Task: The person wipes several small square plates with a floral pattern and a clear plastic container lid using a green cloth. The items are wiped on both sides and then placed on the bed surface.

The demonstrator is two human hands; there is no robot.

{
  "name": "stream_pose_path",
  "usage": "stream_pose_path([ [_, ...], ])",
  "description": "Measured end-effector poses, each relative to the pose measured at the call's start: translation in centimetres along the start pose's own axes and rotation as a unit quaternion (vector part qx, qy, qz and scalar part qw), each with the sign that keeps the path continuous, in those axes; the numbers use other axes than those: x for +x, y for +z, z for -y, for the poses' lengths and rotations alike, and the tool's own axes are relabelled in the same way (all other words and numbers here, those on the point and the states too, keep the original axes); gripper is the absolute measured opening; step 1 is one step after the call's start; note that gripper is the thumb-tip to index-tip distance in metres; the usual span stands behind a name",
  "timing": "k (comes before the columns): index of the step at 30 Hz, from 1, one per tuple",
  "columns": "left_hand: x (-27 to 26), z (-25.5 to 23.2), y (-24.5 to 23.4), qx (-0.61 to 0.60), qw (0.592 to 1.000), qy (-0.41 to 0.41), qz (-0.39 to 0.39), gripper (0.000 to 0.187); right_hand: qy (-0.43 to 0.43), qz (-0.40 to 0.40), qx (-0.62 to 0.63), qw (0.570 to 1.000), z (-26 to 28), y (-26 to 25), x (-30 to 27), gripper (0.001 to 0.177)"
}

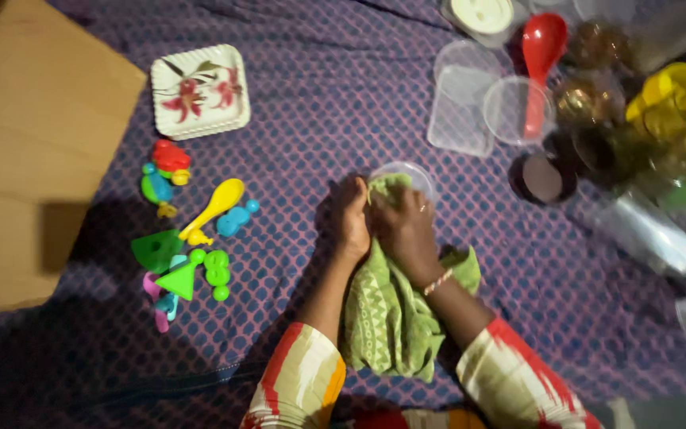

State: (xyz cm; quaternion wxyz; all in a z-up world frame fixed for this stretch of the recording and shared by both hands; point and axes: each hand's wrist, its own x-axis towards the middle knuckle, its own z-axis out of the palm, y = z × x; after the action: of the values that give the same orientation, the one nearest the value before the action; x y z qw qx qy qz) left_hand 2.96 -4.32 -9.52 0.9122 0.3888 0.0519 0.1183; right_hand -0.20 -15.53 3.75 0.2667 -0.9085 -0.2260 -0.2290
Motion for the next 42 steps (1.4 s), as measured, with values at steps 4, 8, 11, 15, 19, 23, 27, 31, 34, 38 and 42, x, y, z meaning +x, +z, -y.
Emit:
stream_pose_path([
  [4,0.2,-1.1,0.4,-0.033,0.991,-0.123,-0.039,0.029,-0.005,0.048,-0.027,0.998,1.9,-0.8,0.7,0.042],
  [8,0.2,-0.8,0.6,0.055,0.994,-0.083,0.033,0.033,0.022,0.045,-0.061,0.997,0.8,-1.4,1.3,0.048],
  [11,-0.1,-1.4,0.7,0.037,0.989,-0.127,0.065,0.04,0.047,0.021,-0.059,0.997,-0.2,-1.7,1.8,0.045],
  [15,-0.2,-1.7,1.4,-0.05,0.984,-0.164,0.055,0.04,0.104,0.01,-0.064,0.992,-1.8,-1.8,1.6,0.04],
  [19,0.0,-2.8,2.6,-0.101,0.985,-0.129,0.045,0.045,0.117,0.013,-0.096,0.988,-3.0,-1.4,0.8,0.037],
  [23,-0.5,-6.0,4.3,-0.12,0.982,-0.129,0.064,0.062,0.105,0.033,-0.108,0.988,-2.0,-1.7,0.2,0.023],
  [27,-0.4,-7.8,5.0,-0.116,0.988,-0.093,0.05,0.069,0.06,0.077,-0.061,0.993,1.0,-1.9,0.4,0.023],
  [31,-0.6,-8.2,5.4,-0.095,0.989,-0.113,0.021,0.077,-0.038,0.092,0.033,0.994,2.6,-1.6,0.2,0.016],
  [34,-0.6,-8.7,5.5,-0.06,0.99,-0.127,0.021,0.079,-0.063,0.089,0.057,0.992,2.7,-1.2,0.2,0.027],
  [38,-0.7,-7.8,4.7,-0.058,0.991,-0.115,0.044,0.077,-0.028,0.111,-0.012,0.993,2.8,-1.0,0.3,0.046],
  [42,-0.5,-5.2,2.9,-0.1,0.987,-0.124,0.034,0.067,0.018,0.087,-0.034,0.995,1.6,-0.8,0.7,0.043],
])
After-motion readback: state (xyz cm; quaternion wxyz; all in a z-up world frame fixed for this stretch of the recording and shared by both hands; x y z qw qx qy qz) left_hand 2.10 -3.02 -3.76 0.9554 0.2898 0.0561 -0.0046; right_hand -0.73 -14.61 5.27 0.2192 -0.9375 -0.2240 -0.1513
